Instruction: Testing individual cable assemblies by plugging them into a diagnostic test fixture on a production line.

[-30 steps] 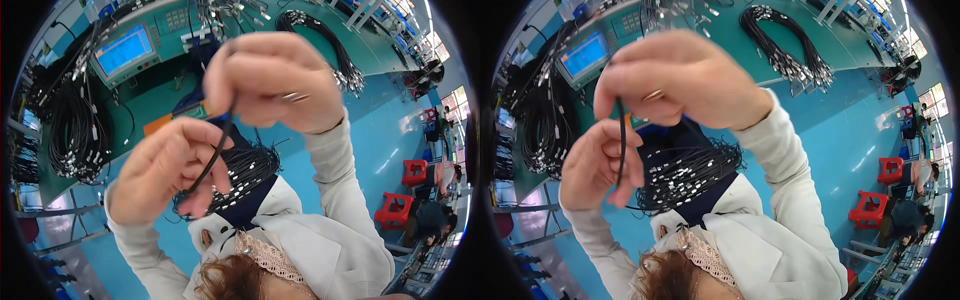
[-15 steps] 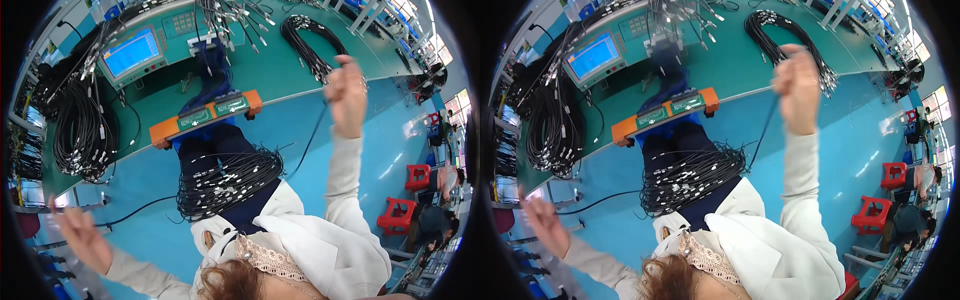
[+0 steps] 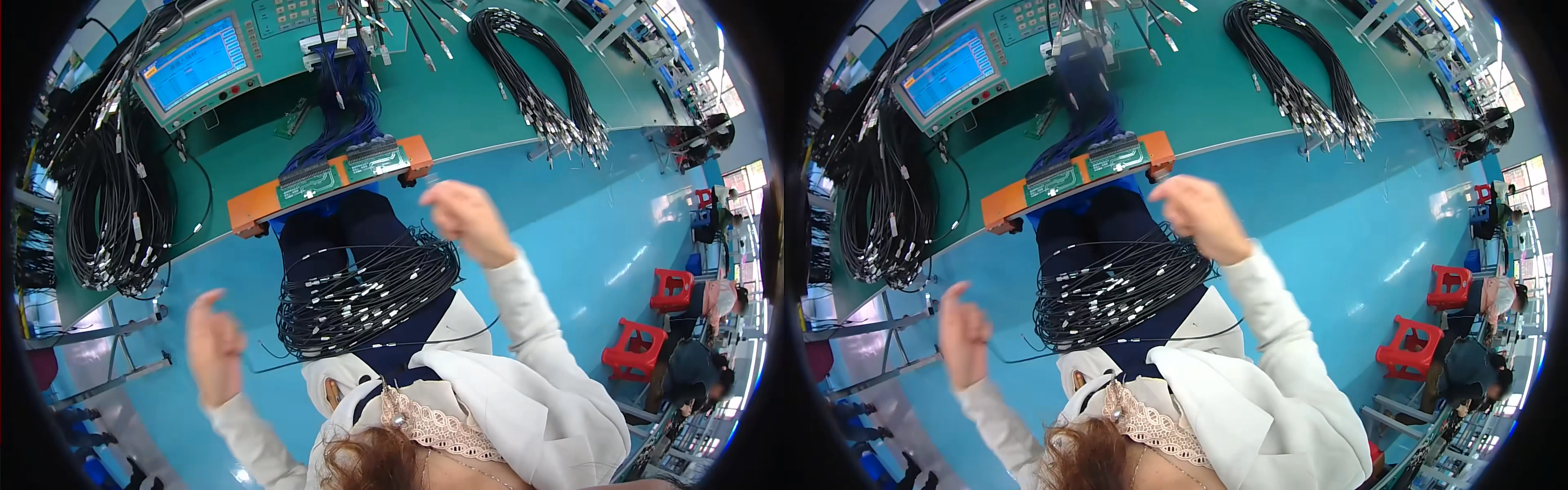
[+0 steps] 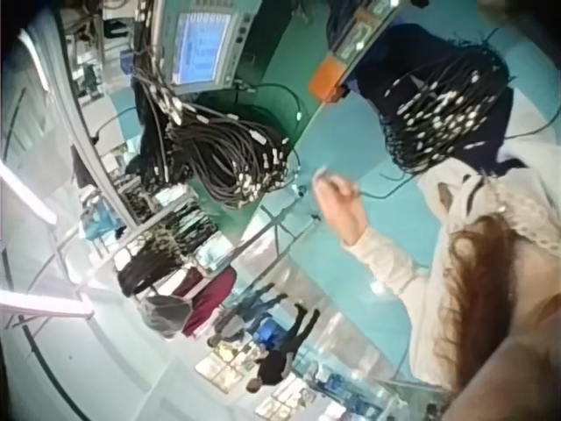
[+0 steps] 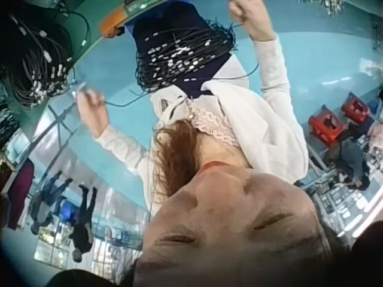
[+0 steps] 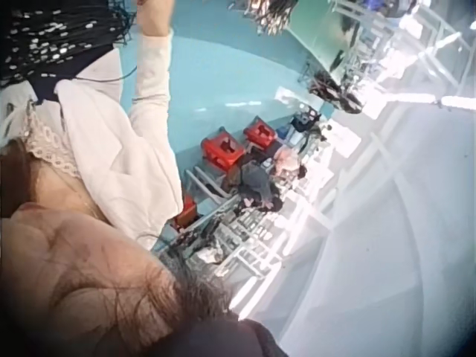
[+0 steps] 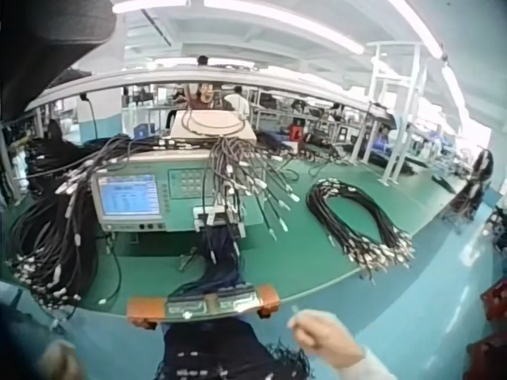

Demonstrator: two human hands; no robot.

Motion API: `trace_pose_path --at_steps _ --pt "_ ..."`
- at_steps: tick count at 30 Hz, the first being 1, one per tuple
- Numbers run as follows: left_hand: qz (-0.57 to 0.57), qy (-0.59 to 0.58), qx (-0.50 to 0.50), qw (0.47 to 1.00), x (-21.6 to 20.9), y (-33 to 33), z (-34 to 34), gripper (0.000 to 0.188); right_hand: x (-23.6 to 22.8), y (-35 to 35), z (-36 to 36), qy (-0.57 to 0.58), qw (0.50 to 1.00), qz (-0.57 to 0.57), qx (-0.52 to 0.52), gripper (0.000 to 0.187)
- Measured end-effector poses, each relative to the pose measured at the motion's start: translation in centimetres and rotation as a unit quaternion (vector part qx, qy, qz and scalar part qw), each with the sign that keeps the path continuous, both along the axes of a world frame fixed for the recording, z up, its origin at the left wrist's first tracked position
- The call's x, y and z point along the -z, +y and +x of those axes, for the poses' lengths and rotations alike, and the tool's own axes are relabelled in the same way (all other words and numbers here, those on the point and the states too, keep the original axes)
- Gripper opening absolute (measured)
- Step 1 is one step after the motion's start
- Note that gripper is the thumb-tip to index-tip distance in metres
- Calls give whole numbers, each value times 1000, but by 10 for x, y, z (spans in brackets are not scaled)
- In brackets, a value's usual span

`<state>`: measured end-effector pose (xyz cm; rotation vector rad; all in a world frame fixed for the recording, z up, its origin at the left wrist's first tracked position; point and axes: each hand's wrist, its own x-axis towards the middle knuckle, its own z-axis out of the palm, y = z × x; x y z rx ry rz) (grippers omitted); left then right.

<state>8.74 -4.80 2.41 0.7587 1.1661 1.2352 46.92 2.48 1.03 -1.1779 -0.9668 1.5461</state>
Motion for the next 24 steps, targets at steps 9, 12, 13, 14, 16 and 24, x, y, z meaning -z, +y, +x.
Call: trace_pose_path --at_steps 9,12,13,14,16,24 --pt "-1 -29 50 998 76 85 140 21 70 32 -61 -106 992 34 67 23" --pt "-29 -39 65 997 72 87 143 22 67 36 -63 -106 991 19 80 22" --pt "-36 -56 64 996 72 90 144 22 67 38 -63 -109 991 12 82 22" --pt "-41 -73 62 995 74 92 145 21 66 40 -63 -91 992 -2 84 22" --pt "-53 -78 63 994 78 95 145 22 65 43 -63 -73 994 -19 85 23" --pt "-52 -79 11 995 86 92 146 22 61 44 -78 -29 990 -54 123 23"
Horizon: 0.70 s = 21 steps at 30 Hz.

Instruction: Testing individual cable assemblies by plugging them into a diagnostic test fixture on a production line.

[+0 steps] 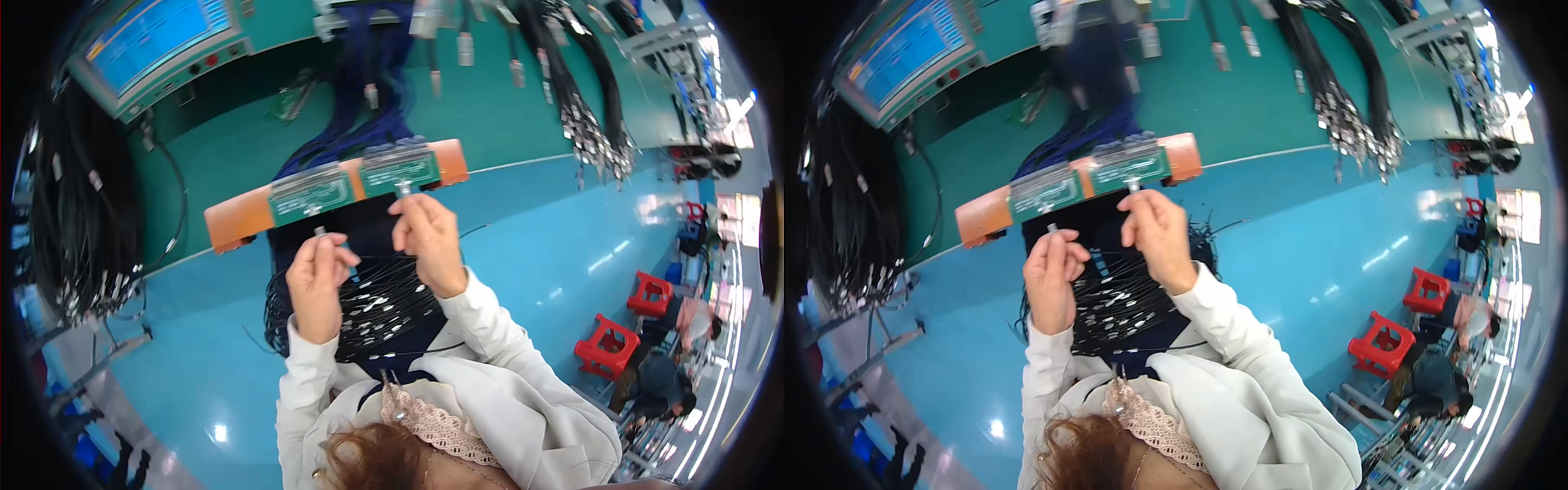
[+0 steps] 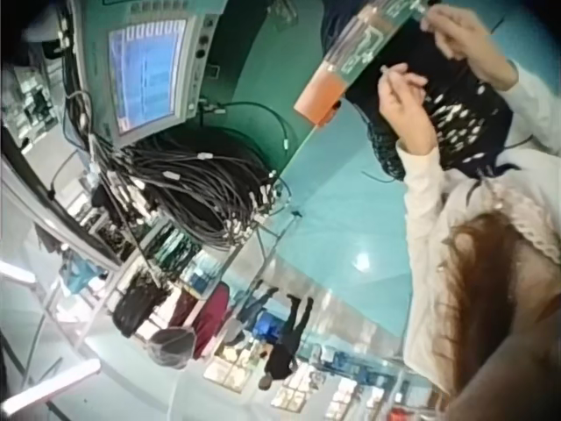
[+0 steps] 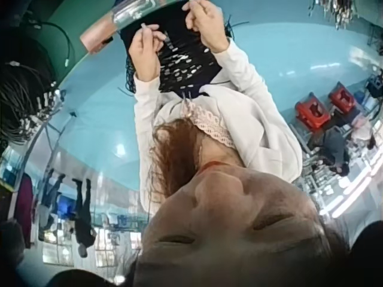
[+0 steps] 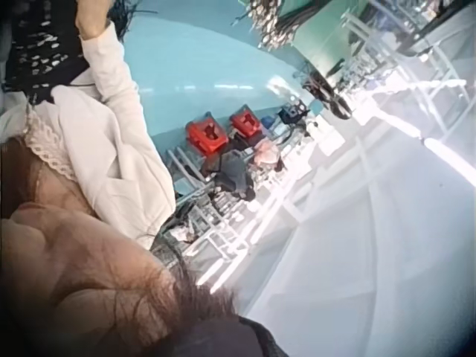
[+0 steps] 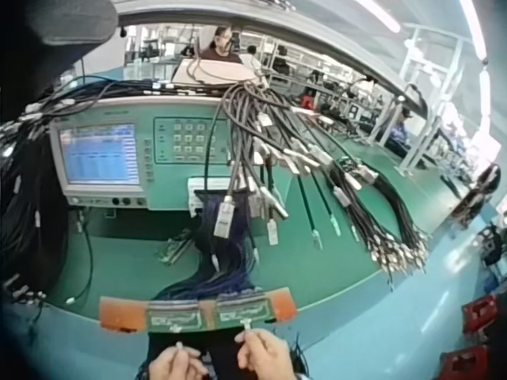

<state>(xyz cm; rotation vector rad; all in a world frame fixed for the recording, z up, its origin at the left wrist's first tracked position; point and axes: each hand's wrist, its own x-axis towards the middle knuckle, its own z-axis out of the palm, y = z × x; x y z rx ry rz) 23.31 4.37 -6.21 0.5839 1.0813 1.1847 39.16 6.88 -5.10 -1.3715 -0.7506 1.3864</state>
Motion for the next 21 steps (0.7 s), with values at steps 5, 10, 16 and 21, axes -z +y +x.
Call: trace_pose_path --at_steps 5,10,16,21 --pt "-2 21 -4 1000 -6 6 3 24 -4 1 6 22 1000 -17 2 22" --pt "-5 23 -6 1000 -5 12 -1 24 -3 2 4 31 999 -24 -9 22" --pt "4 28 -10 1000 -3 16 -1 24 -5 2 3 26 999 -23 -13 23" --pt "4 19 -14 1000 -5 15 1 24 -5 2 5 31 999 -27 -12 23"
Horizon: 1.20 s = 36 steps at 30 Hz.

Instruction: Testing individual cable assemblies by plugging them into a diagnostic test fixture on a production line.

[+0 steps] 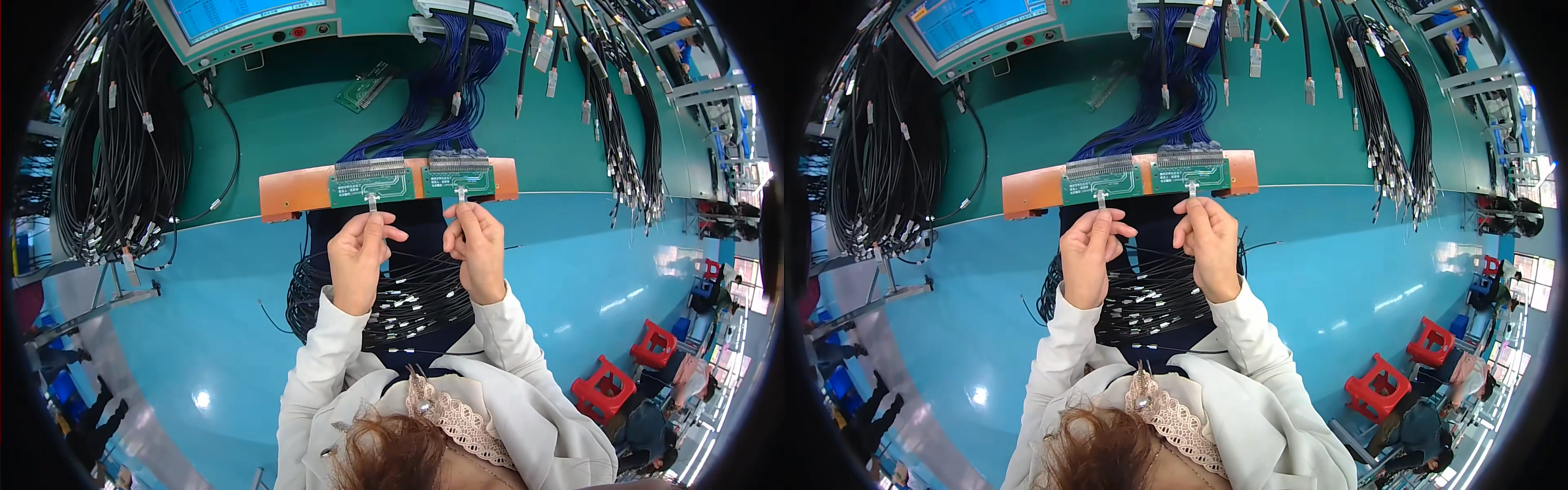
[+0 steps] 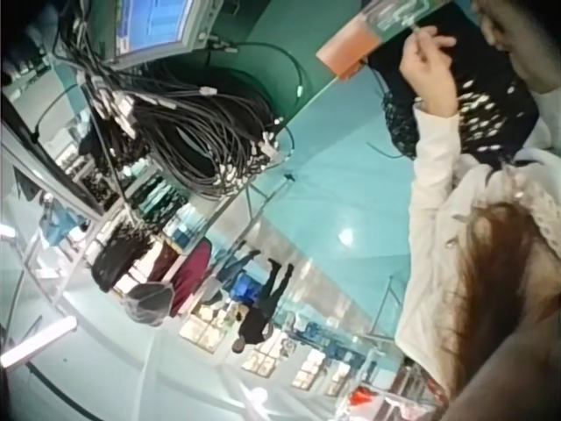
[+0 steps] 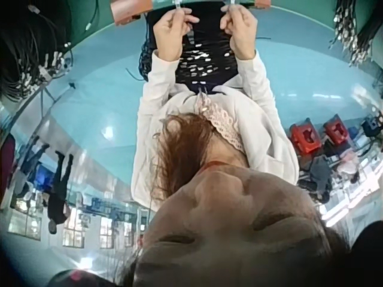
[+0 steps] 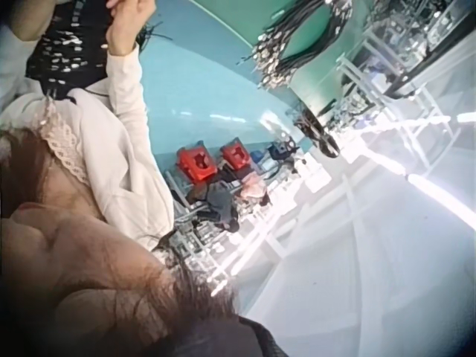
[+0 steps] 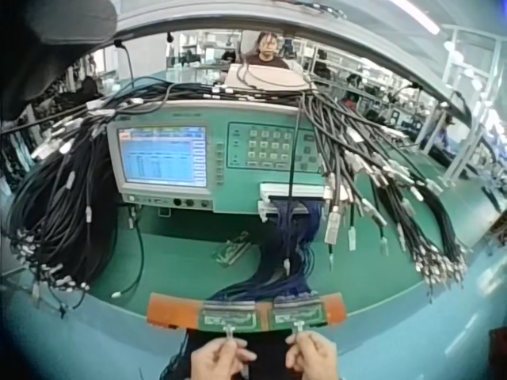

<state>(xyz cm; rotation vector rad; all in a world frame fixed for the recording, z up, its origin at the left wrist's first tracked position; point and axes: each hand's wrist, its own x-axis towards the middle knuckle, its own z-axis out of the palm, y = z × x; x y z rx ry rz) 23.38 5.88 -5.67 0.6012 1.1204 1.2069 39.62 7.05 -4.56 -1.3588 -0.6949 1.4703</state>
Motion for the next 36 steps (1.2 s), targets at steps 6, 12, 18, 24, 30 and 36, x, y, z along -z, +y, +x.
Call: trace_pose_path --at_steps 6,12,18,24,30,36 --pt "-7 -10 10 1000 -2 3 -1 23 0 -1 1 6 1000 3 0 22" --pt "-31 1 1 1000 -8 13 1 23 3 5 1 60 998 1 15 21" --pt "-10 26 3 1000 -1 8 -3 24 5 4 -2 71 997 25 12 21" --pt "5 -5 4 1000 4 8 3 24 1 1 0 42 998 38 3 19" --pt "-3 59 50 997 7 -1 -30 33 -3 -4 9 -201 972 90 -78 26" --pt "130 278 -289 907 -21 -40 -156 16 -65 -20 11 -288 927 236 -38 19"
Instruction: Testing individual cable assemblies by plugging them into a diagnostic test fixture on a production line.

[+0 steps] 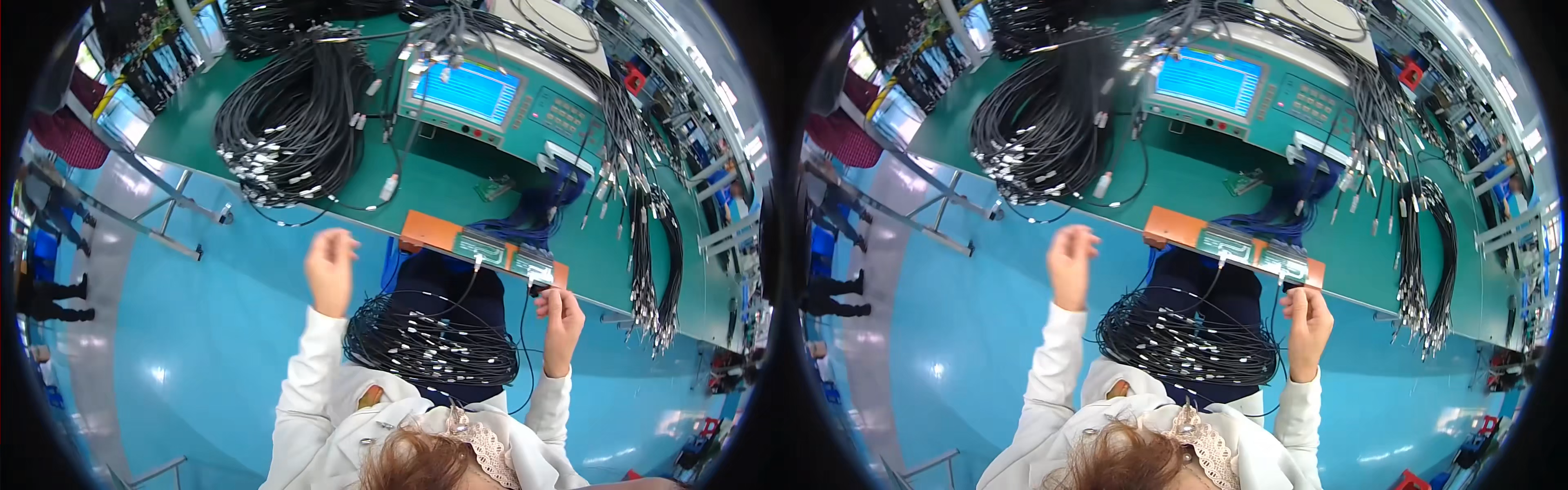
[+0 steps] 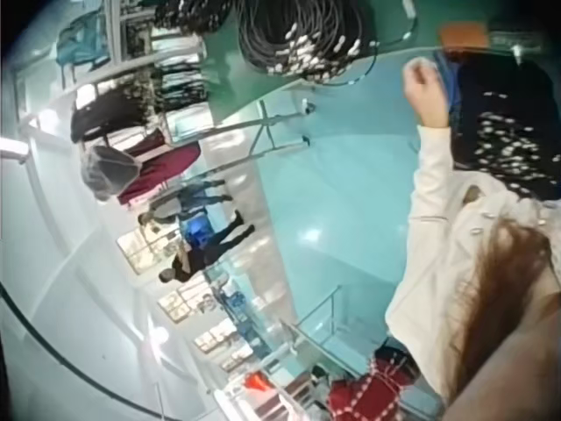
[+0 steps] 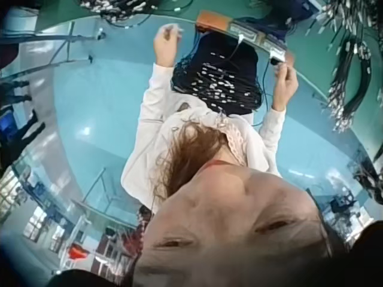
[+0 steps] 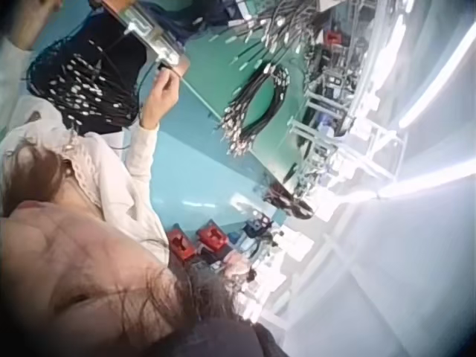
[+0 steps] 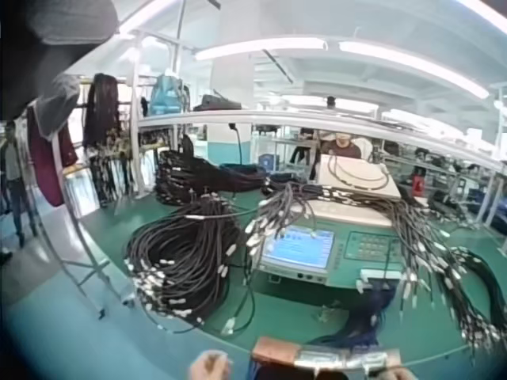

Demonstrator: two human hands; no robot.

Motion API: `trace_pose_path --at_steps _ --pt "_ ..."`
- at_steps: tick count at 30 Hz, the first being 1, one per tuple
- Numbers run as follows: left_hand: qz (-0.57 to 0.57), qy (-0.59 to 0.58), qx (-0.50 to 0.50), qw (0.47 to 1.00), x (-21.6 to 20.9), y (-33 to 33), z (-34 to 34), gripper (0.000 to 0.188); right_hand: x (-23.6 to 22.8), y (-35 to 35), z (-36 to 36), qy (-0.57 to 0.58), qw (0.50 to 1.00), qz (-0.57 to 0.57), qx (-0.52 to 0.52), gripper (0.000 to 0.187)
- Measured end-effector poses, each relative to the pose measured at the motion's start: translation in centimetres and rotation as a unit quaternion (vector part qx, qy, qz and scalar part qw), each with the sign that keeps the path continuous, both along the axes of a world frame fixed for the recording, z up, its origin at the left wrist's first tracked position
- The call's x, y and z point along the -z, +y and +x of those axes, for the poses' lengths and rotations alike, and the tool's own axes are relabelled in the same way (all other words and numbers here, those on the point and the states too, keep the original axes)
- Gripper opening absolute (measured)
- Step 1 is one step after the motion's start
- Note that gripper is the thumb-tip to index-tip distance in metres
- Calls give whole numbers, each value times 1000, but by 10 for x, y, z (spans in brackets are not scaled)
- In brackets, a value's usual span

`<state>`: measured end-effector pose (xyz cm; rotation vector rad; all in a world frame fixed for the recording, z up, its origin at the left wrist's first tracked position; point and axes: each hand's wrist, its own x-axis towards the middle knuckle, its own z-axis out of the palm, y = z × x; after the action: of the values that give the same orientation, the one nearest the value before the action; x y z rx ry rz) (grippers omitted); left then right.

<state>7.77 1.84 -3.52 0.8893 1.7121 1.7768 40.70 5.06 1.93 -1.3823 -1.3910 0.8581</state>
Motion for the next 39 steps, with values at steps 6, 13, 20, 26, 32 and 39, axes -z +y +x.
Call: trace_pose_path --at_steps 6,13,20,26,32,39 --pt "41 350 -222 909 -78 2 -110 9 -37 3 -93 -43 953 -43 -296 16" --pt "-34 593 -132 794 -114 17 -163 7 -38 -22 -145 -76 903 -7 -423 14" --pt "121 505 -129 845 -153 3 -121 12 -22 0 -162 123 876 -166 -435 31" --pt "66 556 59 826 -91 -81 1 29 -51 25 -213 496 742 -323 -314 35" --pt "39 -140 -104 984 -46 -92 -15 43 -25 -8 -183 449 686 -346 -456 23" --pt "95 -405 272 868 -27 -34 -124 26 -8 -57 -119 148 764 -211 -592 22"
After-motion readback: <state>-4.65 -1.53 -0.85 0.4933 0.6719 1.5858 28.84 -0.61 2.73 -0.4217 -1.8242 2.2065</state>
